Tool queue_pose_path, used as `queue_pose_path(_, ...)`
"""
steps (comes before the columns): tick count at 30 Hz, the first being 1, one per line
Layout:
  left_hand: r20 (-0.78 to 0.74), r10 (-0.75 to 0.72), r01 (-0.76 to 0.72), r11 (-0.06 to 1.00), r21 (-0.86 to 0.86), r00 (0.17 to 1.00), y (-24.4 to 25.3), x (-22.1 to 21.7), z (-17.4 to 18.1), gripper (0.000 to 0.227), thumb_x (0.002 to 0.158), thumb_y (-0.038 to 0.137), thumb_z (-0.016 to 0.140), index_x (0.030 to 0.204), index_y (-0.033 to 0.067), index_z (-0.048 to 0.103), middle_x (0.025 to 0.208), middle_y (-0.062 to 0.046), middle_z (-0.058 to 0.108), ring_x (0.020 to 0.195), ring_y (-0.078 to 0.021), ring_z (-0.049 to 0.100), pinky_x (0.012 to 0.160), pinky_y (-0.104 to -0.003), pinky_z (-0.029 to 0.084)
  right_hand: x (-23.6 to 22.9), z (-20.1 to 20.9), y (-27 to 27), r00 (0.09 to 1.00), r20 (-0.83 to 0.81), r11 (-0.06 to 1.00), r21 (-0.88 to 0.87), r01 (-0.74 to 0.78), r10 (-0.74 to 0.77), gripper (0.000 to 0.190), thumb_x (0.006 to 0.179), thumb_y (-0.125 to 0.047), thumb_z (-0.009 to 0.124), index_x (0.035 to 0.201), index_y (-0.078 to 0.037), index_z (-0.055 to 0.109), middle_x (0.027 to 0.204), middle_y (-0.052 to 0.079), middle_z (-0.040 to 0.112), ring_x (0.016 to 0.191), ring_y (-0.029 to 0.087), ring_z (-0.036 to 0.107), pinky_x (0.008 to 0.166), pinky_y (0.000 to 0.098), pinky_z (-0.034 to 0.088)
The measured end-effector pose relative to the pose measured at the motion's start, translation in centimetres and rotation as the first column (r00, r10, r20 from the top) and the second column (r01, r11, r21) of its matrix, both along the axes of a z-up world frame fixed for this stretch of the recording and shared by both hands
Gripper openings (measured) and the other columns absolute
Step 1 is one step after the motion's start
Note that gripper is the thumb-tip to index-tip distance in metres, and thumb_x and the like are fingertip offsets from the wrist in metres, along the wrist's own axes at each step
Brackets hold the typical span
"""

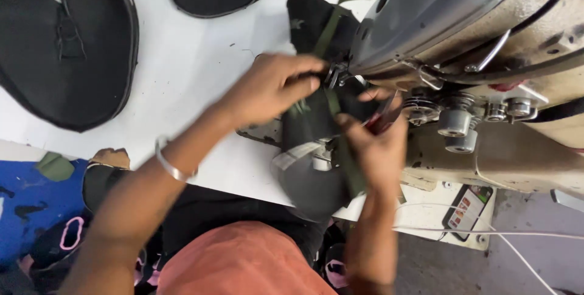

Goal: The person uses a sewing machine to stitch a green strap onto the upper part of black sandals. They repeatedly guide the sandals under the needle, sew sections of the strap, and then cut the thread with scissors before moving on to the next sandal.

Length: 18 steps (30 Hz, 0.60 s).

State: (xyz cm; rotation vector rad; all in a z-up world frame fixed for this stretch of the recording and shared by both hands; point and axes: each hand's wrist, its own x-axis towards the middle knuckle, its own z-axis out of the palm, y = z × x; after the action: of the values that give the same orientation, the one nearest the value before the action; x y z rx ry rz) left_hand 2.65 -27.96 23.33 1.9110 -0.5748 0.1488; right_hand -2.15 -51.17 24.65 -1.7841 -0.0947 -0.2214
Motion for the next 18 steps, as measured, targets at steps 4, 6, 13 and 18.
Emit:
queue_pose_path(4, -0.106, 0.205, -0.220, 0.962, -0.161, 0.973, -4.5, -5.1, -0.3, 0.031, 0.101, 0.015, 0.068, 0.130, 0.0034, 0.070, 0.080, -0.011, 0.069, 0.061, -0.0163, 0.060, 0.057, -0.032, 0.047, 6.0, 0.8, -4.8, 0.927, -0.374, 0.990, -0.135, -0.033, -0.020, 0.032, 0.079, -0.004, 0.085, 0.108, -0.005, 0.072, 0.100, 0.000, 0.074, 0.087, 0.011, 0.068, 0.080, 0.0282, 0.056)
queue_pose_path(6, -0.033, 0.419, -0.414, 0.877, -0.245, 0.907, -5.9, -6.0, -0.8, 0.031, 0.103, 0.012, 0.069, 0.132, 0.0018, 0.068, 0.081, -0.011, 0.067, 0.061, -0.0132, 0.058, 0.057, -0.030, 0.046, 7.5, 0.9, -5.5, 0.923, -0.233, 0.918, -0.186, -0.351, 0.306, 0.033, 0.086, -0.009, 0.083, 0.117, -0.005, 0.072, 0.111, 0.003, 0.073, 0.100, 0.014, 0.065, 0.089, 0.0316, 0.054)
queue_pose_path(13, -0.081, 0.429, -0.434, 0.855, -0.284, 0.900, -5.7, -5.1, 0.1, 0.029, 0.104, 0.010, 0.069, 0.130, 0.0000, 0.068, 0.076, -0.009, 0.068, 0.057, -0.0105, 0.054, 0.052, -0.028, 0.043, 8.6, 0.3, -6.1, 0.940, -0.182, 0.845, -0.413, -0.340, 0.289, 0.029, 0.089, -0.016, 0.080, 0.115, -0.006, 0.075, 0.111, 0.003, 0.077, 0.101, 0.015, 0.071, 0.092, 0.0313, 0.056)
queue_pose_path(18, -0.030, 0.460, -0.452, 0.854, -0.259, 0.887, -6.2, -5.0, 0.2, 0.027, 0.102, 0.008, 0.069, 0.127, -0.0026, 0.069, 0.070, -0.009, 0.066, 0.050, -0.0071, 0.051, 0.047, -0.027, 0.038, 8.9, 1.9, -5.5, 0.884, -0.106, 0.804, -0.379, -0.458, 0.455, 0.027, 0.095, -0.020, 0.078, 0.118, -0.006, 0.073, 0.111, 0.003, 0.076, 0.101, 0.015, 0.071, 0.092, 0.0315, 0.058)
